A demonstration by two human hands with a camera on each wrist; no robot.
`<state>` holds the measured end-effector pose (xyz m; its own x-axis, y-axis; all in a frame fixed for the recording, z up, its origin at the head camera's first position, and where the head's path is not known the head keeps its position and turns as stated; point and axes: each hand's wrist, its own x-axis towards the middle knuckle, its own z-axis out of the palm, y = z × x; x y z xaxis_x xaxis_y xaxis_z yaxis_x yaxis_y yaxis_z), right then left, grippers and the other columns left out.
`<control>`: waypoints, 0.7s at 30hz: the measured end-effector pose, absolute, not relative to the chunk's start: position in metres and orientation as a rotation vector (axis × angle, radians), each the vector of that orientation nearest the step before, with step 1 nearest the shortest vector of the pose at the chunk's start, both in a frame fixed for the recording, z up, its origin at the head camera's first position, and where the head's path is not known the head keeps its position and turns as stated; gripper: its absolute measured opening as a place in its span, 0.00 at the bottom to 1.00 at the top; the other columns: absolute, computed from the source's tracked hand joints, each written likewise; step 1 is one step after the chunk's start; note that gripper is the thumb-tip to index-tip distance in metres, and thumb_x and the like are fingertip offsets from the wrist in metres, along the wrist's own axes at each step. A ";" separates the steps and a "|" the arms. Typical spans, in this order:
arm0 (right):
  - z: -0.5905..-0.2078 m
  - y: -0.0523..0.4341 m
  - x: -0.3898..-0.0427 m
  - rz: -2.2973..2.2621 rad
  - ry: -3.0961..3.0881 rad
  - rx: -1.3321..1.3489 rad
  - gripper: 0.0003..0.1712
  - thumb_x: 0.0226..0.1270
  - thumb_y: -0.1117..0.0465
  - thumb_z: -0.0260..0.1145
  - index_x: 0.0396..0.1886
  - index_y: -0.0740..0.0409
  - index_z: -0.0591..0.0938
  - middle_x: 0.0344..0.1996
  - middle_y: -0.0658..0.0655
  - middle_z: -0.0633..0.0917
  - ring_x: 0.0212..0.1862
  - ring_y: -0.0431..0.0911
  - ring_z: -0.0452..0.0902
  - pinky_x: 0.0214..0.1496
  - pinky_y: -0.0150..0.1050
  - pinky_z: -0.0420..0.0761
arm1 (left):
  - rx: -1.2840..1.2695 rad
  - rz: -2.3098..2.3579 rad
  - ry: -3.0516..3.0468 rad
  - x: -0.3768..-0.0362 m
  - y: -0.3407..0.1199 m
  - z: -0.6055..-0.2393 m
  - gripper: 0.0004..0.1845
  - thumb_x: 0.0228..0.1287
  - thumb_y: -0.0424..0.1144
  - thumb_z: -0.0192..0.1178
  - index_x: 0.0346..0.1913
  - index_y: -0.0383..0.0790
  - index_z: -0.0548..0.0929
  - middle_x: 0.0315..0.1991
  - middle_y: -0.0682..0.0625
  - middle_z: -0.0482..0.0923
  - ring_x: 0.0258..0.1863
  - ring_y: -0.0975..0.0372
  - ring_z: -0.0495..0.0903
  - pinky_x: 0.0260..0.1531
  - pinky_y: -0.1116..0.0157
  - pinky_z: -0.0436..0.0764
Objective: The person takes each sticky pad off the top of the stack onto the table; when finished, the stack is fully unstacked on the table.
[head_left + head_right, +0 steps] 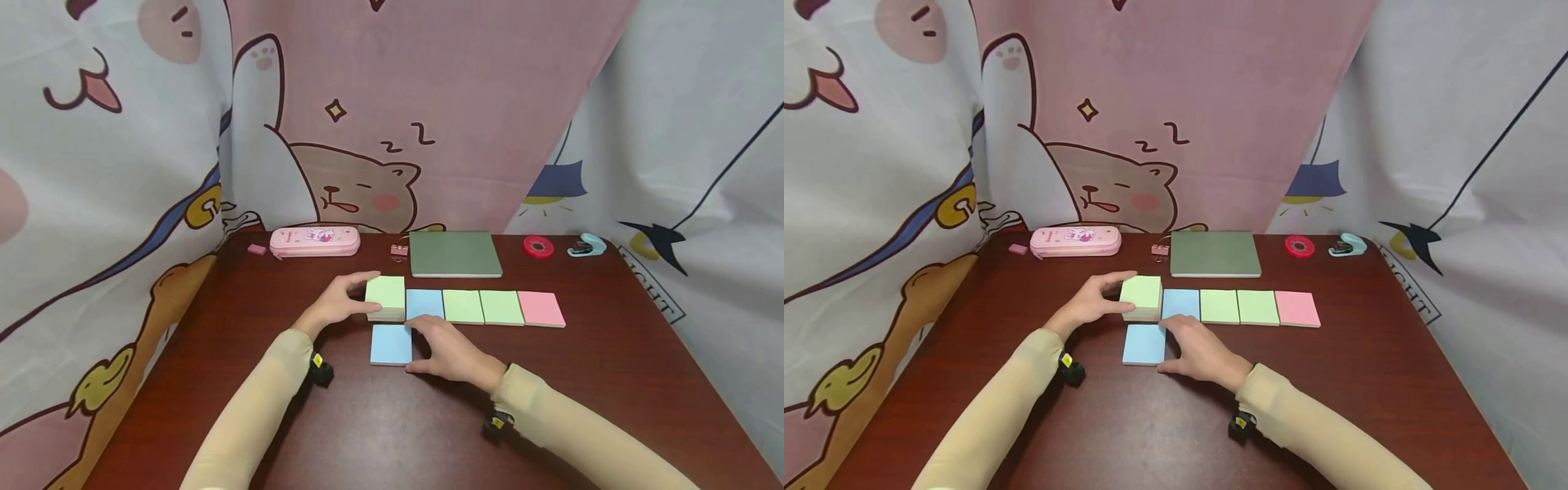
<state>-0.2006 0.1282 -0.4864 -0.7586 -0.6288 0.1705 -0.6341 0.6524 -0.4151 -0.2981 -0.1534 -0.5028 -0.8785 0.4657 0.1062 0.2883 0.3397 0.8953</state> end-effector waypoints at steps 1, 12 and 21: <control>-0.486 0.127 -0.201 0.729 -2.849 1.087 0.44 0.54 0.49 0.86 0.65 0.66 0.79 0.59 0.61 0.85 0.63 0.54 0.80 0.67 0.50 0.80 | 0.691 1.570 2.428 -0.298 -0.153 -0.503 0.42 0.59 0.42 0.80 0.76 0.41 0.74 0.72 0.51 0.76 0.72 0.52 0.74 0.72 0.46 0.71; -0.487 0.122 -0.206 0.769 -2.868 1.089 0.44 0.55 0.48 0.85 0.66 0.66 0.80 0.61 0.60 0.85 0.64 0.54 0.80 0.67 0.51 0.80 | 0.702 1.566 2.433 -0.300 -0.153 -0.503 0.41 0.60 0.42 0.80 0.75 0.41 0.75 0.72 0.52 0.76 0.71 0.52 0.74 0.72 0.46 0.72; -0.491 0.121 -0.207 0.746 -2.848 1.084 0.43 0.53 0.47 0.86 0.64 0.64 0.81 0.60 0.58 0.86 0.62 0.54 0.80 0.66 0.50 0.80 | 0.694 1.571 2.424 -0.299 -0.153 -0.503 0.42 0.59 0.40 0.80 0.76 0.40 0.74 0.72 0.51 0.76 0.73 0.52 0.73 0.72 0.46 0.71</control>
